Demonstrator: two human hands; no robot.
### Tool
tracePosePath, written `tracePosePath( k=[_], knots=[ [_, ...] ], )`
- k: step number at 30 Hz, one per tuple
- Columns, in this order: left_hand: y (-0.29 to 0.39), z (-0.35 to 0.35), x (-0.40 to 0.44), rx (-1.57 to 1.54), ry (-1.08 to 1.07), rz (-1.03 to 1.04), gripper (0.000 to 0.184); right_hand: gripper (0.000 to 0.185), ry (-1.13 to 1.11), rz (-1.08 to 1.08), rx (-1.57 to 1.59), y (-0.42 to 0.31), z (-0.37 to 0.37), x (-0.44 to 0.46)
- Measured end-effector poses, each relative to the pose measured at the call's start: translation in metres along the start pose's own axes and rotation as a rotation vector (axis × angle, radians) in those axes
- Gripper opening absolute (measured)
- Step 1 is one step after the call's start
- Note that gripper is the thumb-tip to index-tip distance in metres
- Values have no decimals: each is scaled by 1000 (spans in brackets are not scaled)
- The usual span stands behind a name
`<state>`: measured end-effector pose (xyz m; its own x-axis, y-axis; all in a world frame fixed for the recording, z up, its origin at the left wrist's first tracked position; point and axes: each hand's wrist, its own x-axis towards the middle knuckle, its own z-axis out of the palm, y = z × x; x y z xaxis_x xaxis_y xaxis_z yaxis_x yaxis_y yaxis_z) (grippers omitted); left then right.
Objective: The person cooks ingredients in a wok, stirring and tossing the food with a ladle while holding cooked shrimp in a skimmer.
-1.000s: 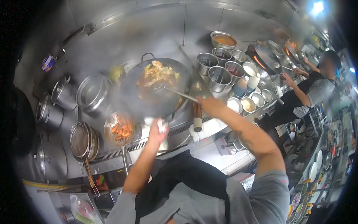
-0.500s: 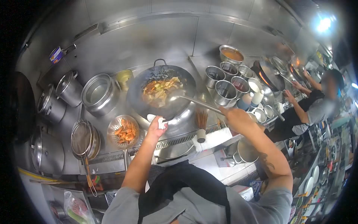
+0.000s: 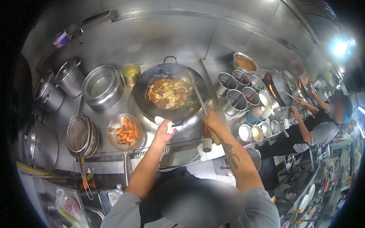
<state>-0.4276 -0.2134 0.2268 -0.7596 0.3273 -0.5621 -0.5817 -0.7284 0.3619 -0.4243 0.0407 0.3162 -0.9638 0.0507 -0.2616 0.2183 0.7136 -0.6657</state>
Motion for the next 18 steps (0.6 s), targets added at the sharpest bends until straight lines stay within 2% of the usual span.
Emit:
tracePosePath(
  k=[1,3,4,6,7,9,10,11,12,13,15,18],
  knots=[
    [0,-1,-1,-2,1,6,6,48,-152,136,153,-20,1,-17],
    [4,2,-1,-3,33,-13,11,49,-143,-97,113,-24,-14,-28],
    [6,3,-3,14,51,-12,14,49,-64,-329,-37,-9,-18,-23],
    [8,5,-3,57,94,-27,18,51,252,-748,-407,21,-25,-13],
    [11,0,0,67,58,-52,25,53,23,-257,-379,-34,-45,-48],
    [18,22,-23,120,197,-18,28,56,155,-334,-440,-18,-47,-42],
    [17,21,-20,144,221,-13,21,56,207,-389,-447,-16,-44,-45],
    [10,-12,13,40,85,-44,14,56,144,-276,-552,-5,-40,-45],
    [13,-14,15,14,56,-99,11,54,122,-273,-494,-13,-40,-51],
    [14,-10,11,39,62,-72,10,52,134,-276,-540,7,-33,-40],
    [16,-19,23,18,16,-132,8,50,161,-379,-392,11,-30,-39],
    [17,-11,13,42,54,-102,10,51,219,-341,-296,-7,-35,-62]
  ],
)
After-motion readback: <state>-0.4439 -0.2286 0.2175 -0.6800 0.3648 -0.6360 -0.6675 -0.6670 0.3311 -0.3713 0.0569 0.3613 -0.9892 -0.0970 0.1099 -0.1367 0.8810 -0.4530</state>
